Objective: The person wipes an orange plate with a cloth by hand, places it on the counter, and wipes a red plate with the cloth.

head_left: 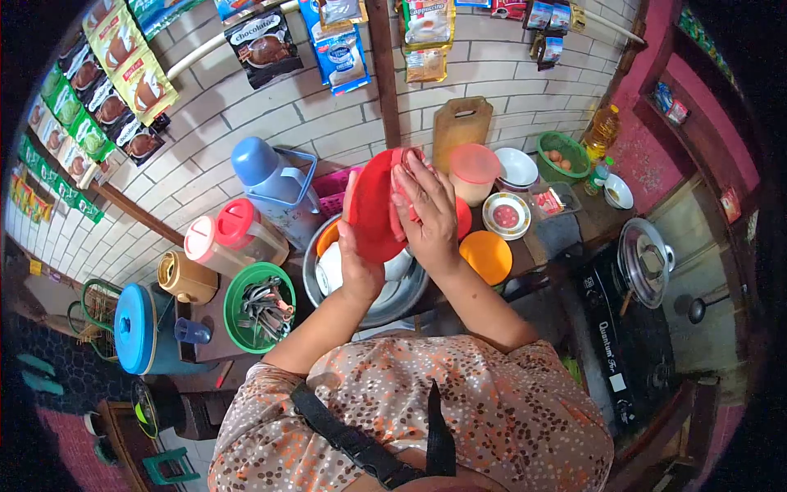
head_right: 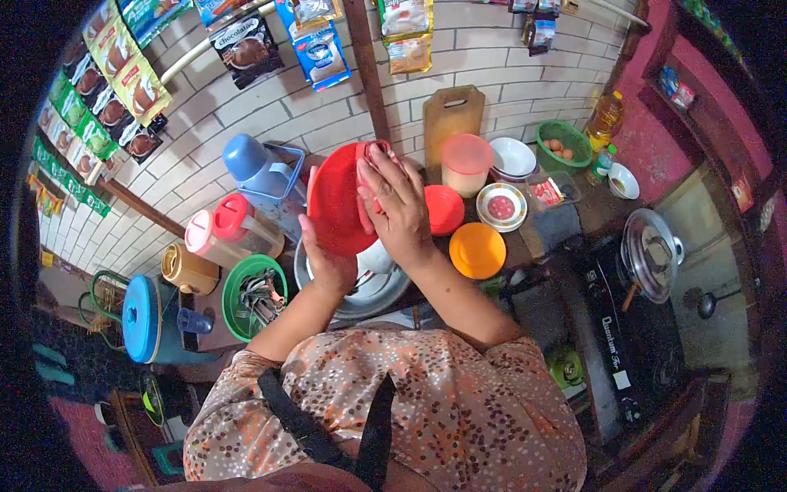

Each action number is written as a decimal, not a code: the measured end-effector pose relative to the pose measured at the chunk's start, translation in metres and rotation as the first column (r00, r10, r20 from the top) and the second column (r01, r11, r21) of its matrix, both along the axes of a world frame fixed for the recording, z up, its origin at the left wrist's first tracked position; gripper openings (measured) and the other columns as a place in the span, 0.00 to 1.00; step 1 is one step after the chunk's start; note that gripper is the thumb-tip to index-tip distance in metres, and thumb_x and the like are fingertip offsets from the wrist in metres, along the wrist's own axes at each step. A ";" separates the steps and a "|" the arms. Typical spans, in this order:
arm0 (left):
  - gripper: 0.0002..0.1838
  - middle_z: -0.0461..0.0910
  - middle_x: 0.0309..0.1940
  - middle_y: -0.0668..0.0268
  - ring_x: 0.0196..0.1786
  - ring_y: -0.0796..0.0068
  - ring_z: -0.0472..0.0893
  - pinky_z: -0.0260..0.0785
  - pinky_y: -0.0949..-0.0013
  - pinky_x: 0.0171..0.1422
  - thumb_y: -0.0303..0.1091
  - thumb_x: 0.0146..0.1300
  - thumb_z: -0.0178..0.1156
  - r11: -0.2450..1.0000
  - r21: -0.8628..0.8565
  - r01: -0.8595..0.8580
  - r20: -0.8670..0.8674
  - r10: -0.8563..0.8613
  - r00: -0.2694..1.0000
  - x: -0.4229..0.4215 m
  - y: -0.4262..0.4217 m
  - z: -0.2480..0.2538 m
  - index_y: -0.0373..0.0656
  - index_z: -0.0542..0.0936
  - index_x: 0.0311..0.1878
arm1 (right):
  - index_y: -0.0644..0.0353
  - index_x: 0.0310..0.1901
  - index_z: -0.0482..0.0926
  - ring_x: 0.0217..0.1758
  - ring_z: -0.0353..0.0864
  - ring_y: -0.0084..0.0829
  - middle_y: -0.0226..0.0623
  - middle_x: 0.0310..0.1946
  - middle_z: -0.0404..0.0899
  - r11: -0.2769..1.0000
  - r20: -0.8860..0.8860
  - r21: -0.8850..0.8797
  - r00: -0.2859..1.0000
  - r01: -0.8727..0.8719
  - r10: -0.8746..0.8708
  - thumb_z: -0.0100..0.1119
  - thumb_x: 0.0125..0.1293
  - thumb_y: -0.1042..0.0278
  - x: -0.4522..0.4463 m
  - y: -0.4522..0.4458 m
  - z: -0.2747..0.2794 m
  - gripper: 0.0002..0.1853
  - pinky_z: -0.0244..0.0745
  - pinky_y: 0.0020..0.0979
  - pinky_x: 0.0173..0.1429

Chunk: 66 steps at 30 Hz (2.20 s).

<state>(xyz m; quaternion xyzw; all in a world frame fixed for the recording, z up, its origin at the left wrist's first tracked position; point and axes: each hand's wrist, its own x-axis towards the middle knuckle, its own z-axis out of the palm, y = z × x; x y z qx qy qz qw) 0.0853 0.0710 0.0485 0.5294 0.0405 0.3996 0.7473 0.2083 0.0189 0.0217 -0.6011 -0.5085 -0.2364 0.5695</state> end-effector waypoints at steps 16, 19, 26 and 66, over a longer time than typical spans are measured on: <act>0.43 0.54 0.87 0.57 0.87 0.57 0.55 0.47 0.55 0.90 0.67 0.83 0.35 0.999 0.034 0.038 -0.024 -0.037 0.999 -0.003 0.006 -0.008 0.47 0.49 0.88 | 0.55 0.76 0.76 0.85 0.59 0.59 0.48 0.83 0.62 0.985 0.026 -0.097 0.989 -0.141 0.144 0.64 0.74 0.69 -0.023 0.003 0.013 0.29 0.59 0.54 0.84; 0.44 0.57 0.86 0.57 0.86 0.57 0.58 0.48 0.53 0.89 0.67 0.82 0.37 0.999 -0.032 -0.016 0.004 0.016 1.000 -0.003 0.008 -0.006 0.47 0.49 0.88 | 0.53 0.75 0.77 0.83 0.64 0.55 0.43 0.80 0.68 0.986 0.000 -0.128 0.994 -0.106 0.107 0.69 0.68 0.74 -0.016 0.007 0.010 0.32 0.69 0.48 0.81; 0.43 0.61 0.84 0.56 0.85 0.59 0.62 0.49 0.55 0.89 0.66 0.82 0.36 0.999 -0.040 -0.031 0.008 0.032 0.999 -0.004 0.017 -0.013 0.47 0.49 0.88 | 0.56 0.69 0.82 0.79 0.71 0.54 0.47 0.75 0.74 0.956 -0.084 -0.061 0.956 -0.288 0.282 0.69 0.68 0.74 -0.033 -0.002 -0.003 0.26 0.72 0.47 0.78; 0.41 0.40 0.88 0.41 0.89 0.41 0.45 0.41 0.46 0.89 0.62 0.84 0.32 0.828 0.558 0.056 -0.070 -0.020 0.997 -0.004 0.021 -0.053 0.45 0.48 0.88 | 0.63 0.73 0.75 0.80 0.70 0.51 0.53 0.79 0.68 0.966 -0.313 0.212 0.926 -0.151 0.213 0.56 0.81 0.71 -0.036 0.002 -0.010 0.22 0.67 0.46 0.80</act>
